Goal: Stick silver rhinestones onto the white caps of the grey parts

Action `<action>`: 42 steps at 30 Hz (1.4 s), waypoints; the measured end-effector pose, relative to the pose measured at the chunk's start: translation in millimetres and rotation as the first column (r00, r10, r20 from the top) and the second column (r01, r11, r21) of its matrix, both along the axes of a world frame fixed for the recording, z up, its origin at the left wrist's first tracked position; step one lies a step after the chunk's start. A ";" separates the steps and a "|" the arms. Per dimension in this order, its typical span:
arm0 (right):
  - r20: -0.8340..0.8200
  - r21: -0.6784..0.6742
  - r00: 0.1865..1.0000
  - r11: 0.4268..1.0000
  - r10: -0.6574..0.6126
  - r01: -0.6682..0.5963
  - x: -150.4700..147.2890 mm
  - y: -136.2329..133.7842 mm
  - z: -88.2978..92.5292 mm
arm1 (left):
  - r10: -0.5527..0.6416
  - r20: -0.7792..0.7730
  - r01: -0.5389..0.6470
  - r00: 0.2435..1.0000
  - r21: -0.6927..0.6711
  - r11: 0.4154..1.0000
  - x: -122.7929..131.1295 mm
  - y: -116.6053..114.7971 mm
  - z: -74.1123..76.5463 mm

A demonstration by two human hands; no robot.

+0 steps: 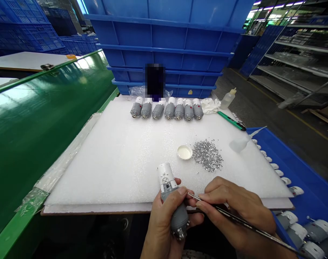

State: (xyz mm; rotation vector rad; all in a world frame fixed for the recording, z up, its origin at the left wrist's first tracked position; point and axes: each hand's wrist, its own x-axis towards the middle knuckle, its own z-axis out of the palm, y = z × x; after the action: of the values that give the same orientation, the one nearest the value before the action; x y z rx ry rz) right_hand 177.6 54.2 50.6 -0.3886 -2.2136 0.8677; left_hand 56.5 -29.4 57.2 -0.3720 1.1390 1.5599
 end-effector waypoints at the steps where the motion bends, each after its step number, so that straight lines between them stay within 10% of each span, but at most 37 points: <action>1: 0.002 -0.021 1.000 1.000 -0.002 0.002 0.1 0.2 0.0 | -0.006 -0.015 0.006 1.000 -0.007 1.000 0.4 0.2 1.7; 15: 0.015 -0.124 1.000 0.992 -0.016 0.017 -3.1 -0.4 -0.9 | -0.079 -0.094 0.088 0.992 0.096 0.992 -4.2 -1.9 -8.5; 23: 0.323 -0.442 0.928 0.838 -0.184 0.320 -22.9 61.5 6.2 | -0.152 -0.253 0.226 0.955 0.299 0.927 -15.1 -8.2 -22.5; 42: 0.533 -0.114 0.815 0.935 -0.227 0.335 -52.8 77.0 3.9 | -0.261 -0.353 0.342 0.899 0.193 0.920 -25.5 -18.3 -27.0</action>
State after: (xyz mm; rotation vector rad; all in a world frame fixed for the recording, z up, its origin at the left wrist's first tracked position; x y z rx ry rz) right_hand 124.8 131.1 54.5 -1.1393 -2.4505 0.9008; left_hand 31.1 -47.6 30.2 0.2341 1.1622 1.4904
